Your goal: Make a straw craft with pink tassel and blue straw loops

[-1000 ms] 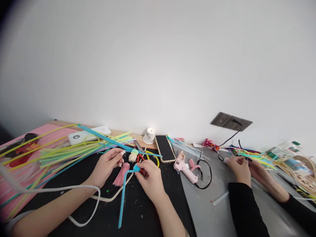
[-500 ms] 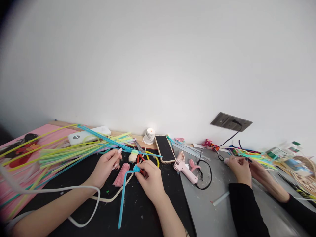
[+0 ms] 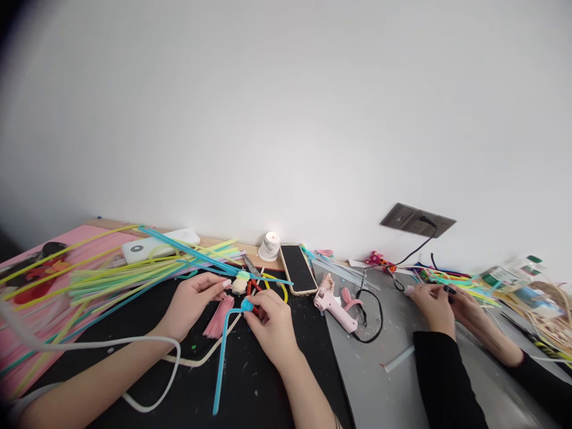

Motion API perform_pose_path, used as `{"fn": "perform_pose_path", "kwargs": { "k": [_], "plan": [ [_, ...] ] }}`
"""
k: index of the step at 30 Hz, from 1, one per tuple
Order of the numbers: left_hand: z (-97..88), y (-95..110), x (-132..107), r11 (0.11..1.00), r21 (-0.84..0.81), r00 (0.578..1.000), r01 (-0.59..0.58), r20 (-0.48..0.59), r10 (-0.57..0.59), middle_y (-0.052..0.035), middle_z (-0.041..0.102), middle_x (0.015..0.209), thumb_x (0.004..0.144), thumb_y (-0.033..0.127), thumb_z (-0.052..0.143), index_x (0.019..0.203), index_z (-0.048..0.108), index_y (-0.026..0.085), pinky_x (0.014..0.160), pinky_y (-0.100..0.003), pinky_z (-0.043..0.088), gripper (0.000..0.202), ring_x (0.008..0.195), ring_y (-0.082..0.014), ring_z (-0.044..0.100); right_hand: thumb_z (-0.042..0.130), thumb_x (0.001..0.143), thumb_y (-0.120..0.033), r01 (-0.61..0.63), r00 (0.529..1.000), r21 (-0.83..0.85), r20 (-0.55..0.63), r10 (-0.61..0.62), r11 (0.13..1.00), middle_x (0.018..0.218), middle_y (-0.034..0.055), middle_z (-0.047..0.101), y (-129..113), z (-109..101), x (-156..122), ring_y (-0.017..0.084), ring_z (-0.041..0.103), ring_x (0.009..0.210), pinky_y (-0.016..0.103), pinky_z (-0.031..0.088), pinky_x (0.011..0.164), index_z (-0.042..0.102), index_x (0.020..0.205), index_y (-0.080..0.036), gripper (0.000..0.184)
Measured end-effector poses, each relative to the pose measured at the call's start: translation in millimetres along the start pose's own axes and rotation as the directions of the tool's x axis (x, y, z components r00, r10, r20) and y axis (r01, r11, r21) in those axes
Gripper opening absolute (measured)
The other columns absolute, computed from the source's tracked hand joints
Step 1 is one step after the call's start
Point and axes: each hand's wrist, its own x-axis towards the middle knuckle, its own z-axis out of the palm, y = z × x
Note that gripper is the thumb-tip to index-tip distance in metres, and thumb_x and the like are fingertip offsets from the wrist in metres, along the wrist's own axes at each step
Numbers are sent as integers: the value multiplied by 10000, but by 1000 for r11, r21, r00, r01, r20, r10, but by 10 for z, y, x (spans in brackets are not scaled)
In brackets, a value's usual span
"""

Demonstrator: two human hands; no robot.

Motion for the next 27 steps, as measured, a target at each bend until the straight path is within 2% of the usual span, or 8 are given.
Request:
{"fn": "perform_pose_path", "kwargs": {
  "k": [4,7,10,13,16,20,23,27],
  "plan": [
    [-3,17,-16,998,38,998,-56,-24,57,14,573,545,744,476,671,591,589,176,525,-237,409,346,510,-116,491,626,778,-122,6,1000,4,0,-6,1000,850,45,630,-4,-1,1,109,489,566,223,404,499,685,914,-190,163],
    [-4,38,-19,999,-10,998,-46,-38,45,16,521,508,790,564,576,612,598,168,452,-233,327,435,452,-102,411,624,779,-126,11,1000,4,-5,-11,1000,850,43,629,0,0,1,108,487,561,223,405,494,683,915,-194,163],
    [-6,48,-15,997,-55,997,-48,-56,45,4,530,564,811,586,530,683,636,161,423,-243,292,457,436,-98,389,624,773,-120,13,1000,-1,-10,-13,1000,851,42,630,0,-1,1,108,488,560,223,409,494,683,913,-195,170],
    [-11,41,-8,998,-20,994,-66,-87,64,-10,565,648,812,552,553,719,658,176,433,-252,324,401,454,-103,418,629,774,-123,7,1000,-8,-6,-7,1000,846,38,629,-8,-6,2,106,482,553,224,411,495,683,913,-200,169],
    [-19,5,5,996,49,993,-76,-88,80,-30,627,685,806,523,582,782,690,176,505,-260,423,364,546,-144,531,627,780,-129,8,1000,-11,-3,-8,1000,845,38,629,-13,-10,5,106,481,552,223,407,490,682,912,-201,160],
    [-25,-58,27,998,18,996,-59,-63,60,-81,732,846,821,494,582,1037,686,165,759,-349,542,408,834,-229,682,624,786,-137,14,1000,-20,-4,-14,1000,843,37,630,-10,-9,8,109,488,557,225,409,490,679,912,-204,153],
    [-19,-61,33,997,-38,996,-66,-58,64,-123,731,1067,811,478,595,1151,639,160,901,-414,525,469,1003,-259,681,625,784,-136,12,1000,-19,-6,-12,1000,843,36,630,-7,-8,5,109,489,557,226,414,492,679,912,-204,154],
    [-5,-23,28,995,-22,993,-99,-59,98,-138,681,1209,770,413,640,1154,628,160,1027,-427,454,459,1143,-268,626,625,773,-117,7,1000,-10,-4,-7,1000,846,35,631,-11,-8,1,108,485,555,224,409,490,682,918,-198,175]
  ]
}}
